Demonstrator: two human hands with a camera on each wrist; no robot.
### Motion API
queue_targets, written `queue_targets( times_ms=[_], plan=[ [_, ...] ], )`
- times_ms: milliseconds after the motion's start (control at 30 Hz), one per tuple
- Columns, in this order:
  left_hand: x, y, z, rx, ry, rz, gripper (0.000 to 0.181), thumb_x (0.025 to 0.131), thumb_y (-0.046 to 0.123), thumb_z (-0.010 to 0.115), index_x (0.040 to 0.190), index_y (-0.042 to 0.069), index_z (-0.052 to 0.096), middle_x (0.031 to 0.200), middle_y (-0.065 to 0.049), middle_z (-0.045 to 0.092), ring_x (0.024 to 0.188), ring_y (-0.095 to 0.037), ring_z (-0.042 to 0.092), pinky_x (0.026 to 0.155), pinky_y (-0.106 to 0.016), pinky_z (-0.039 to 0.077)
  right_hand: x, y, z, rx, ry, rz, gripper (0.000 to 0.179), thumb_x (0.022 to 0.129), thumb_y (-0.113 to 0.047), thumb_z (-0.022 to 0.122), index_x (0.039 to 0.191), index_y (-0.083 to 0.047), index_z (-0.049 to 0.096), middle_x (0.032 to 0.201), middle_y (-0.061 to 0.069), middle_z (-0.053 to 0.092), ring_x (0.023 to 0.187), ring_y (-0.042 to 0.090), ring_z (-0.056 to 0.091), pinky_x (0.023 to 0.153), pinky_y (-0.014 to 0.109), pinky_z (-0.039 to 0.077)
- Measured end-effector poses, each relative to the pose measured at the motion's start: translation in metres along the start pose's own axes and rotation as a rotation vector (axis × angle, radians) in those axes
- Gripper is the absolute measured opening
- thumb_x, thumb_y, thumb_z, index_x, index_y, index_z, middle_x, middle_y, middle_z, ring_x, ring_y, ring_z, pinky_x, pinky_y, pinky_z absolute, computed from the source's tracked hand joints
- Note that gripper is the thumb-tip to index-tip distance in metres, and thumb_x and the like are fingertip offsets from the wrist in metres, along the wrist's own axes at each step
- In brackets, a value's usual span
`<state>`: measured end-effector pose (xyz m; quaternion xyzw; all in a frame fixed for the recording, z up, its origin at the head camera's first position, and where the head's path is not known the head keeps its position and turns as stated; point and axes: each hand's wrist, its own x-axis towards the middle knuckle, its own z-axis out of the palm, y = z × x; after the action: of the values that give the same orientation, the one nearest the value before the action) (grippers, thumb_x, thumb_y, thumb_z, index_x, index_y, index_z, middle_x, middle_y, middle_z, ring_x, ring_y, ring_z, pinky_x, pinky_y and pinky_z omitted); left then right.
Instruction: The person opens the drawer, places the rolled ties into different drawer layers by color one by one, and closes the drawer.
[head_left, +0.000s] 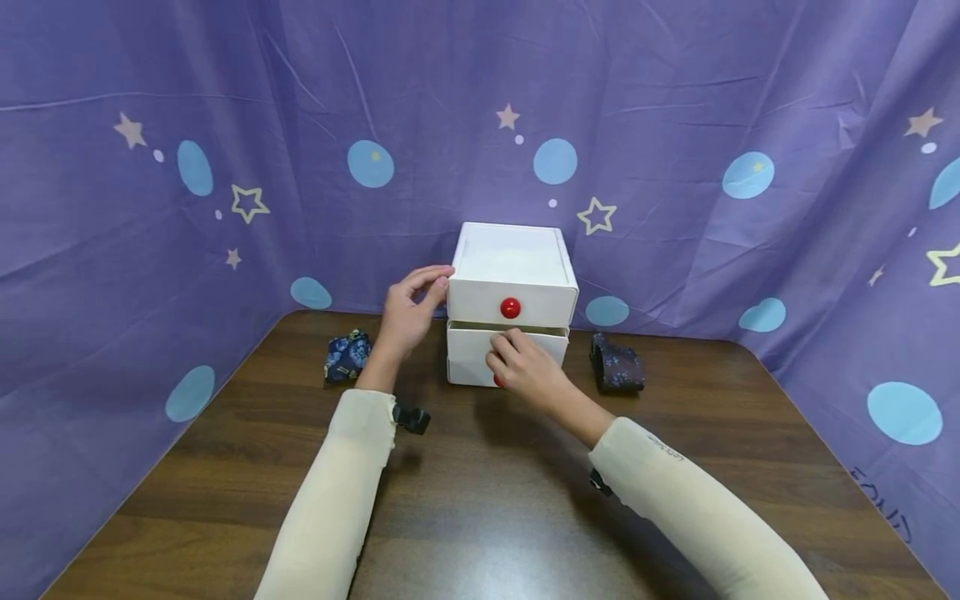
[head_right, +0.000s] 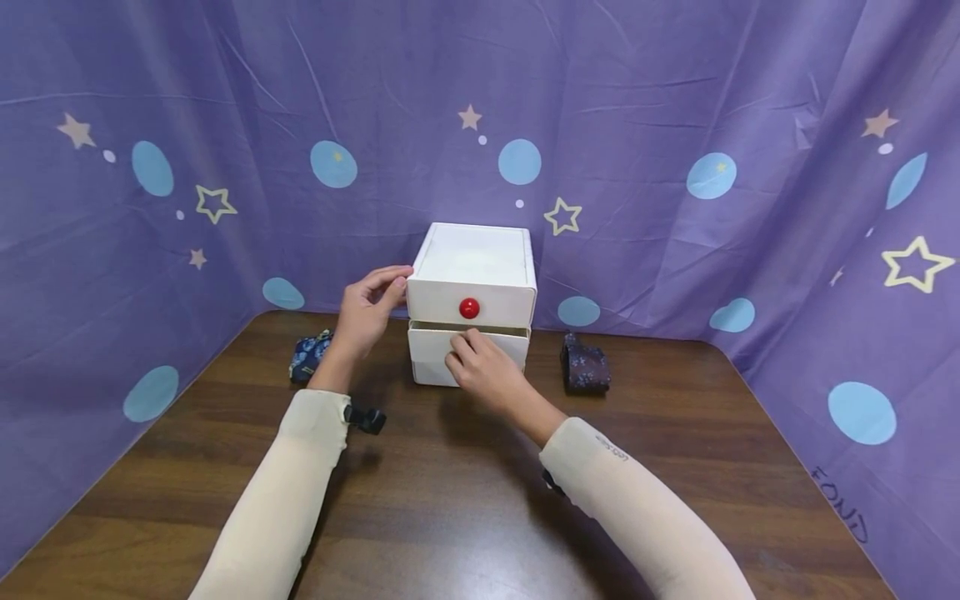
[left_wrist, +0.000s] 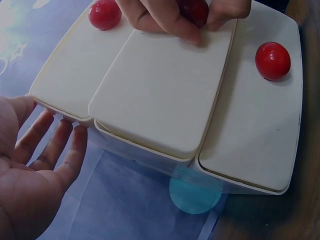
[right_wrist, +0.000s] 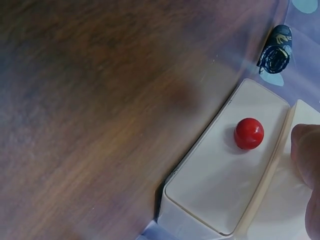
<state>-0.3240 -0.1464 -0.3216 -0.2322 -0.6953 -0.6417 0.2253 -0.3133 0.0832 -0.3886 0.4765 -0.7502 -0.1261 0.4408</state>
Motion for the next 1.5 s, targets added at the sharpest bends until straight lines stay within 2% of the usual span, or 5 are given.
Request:
queue_targets(
  times_ms=[300, 867, 1133, 1300, 1500],
  plan=[
    [-0.0001, 0.0006, 0.0014, 0.001, 0.003, -0.002, 0.027, 0.103, 0.008, 0.062, 0.123, -0.008, 0.069, 0.133, -0.021, 0.063, 0.106, -0.010, 0.063, 0.087, -0.023, 0.057, -0.0016, -0.0030, -0.0020, 0.009, -0.040, 0.022, 0.012, 0.096, 0.003, 0.057, 0.096, -0.002, 0.067, 0.104, 0.015, 0.062, 0.096, 0.032, 0.057, 0.082, 0.039, 0.053],
    [-0.0003, 0.0017, 0.0017, -0.001, 0.002, -0.012, 0.027, 0.103, 0.007, 0.061, 0.124, -0.008, 0.069, 0.134, -0.021, 0.063, 0.108, -0.011, 0.062, 0.088, -0.023, 0.056, -0.0028, -0.0053, -0.0012, -0.009, 0.003, 0.032, 0.002, 0.091, -0.002, 0.067, 0.093, -0.003, 0.067, 0.102, 0.014, 0.062, 0.094, 0.031, 0.057, 0.079, 0.038, 0.053],
    [0.0004, 0.0009, 0.0018, 0.004, 0.007, -0.009, 0.027, 0.103, 0.008, 0.061, 0.124, -0.008, 0.069, 0.133, -0.021, 0.063, 0.107, -0.009, 0.062, 0.087, -0.022, 0.056, -0.0024, -0.0061, -0.0026, -0.007, 0.015, 0.027, 0.007, 0.088, -0.007, 0.073, 0.092, -0.003, 0.067, 0.102, 0.014, 0.061, 0.094, 0.030, 0.057, 0.079, 0.038, 0.052],
    [0.0006, 0.0015, 0.0018, -0.014, 0.006, 0.008, 0.027, 0.103, 0.006, 0.061, 0.123, -0.010, 0.068, 0.133, -0.023, 0.063, 0.104, -0.008, 0.063, 0.086, -0.021, 0.056, -0.0016, -0.0064, -0.0042, 0.009, 0.023, 0.034, 0.003, 0.091, -0.002, 0.064, 0.088, -0.003, 0.064, 0.101, 0.013, 0.060, 0.091, 0.029, 0.056, 0.076, 0.037, 0.051],
    [0.0005, 0.0015, 0.0011, -0.023, 0.000, 0.010, 0.027, 0.103, 0.006, 0.061, 0.124, -0.011, 0.068, 0.133, -0.023, 0.062, 0.103, -0.008, 0.063, 0.086, -0.023, 0.057, -0.0013, -0.0070, -0.0049, 0.015, 0.052, 0.026, 0.019, 0.097, 0.002, 0.049, 0.085, -0.002, 0.064, 0.099, 0.013, 0.060, 0.088, 0.029, 0.056, 0.074, 0.036, 0.052]
  ],
)
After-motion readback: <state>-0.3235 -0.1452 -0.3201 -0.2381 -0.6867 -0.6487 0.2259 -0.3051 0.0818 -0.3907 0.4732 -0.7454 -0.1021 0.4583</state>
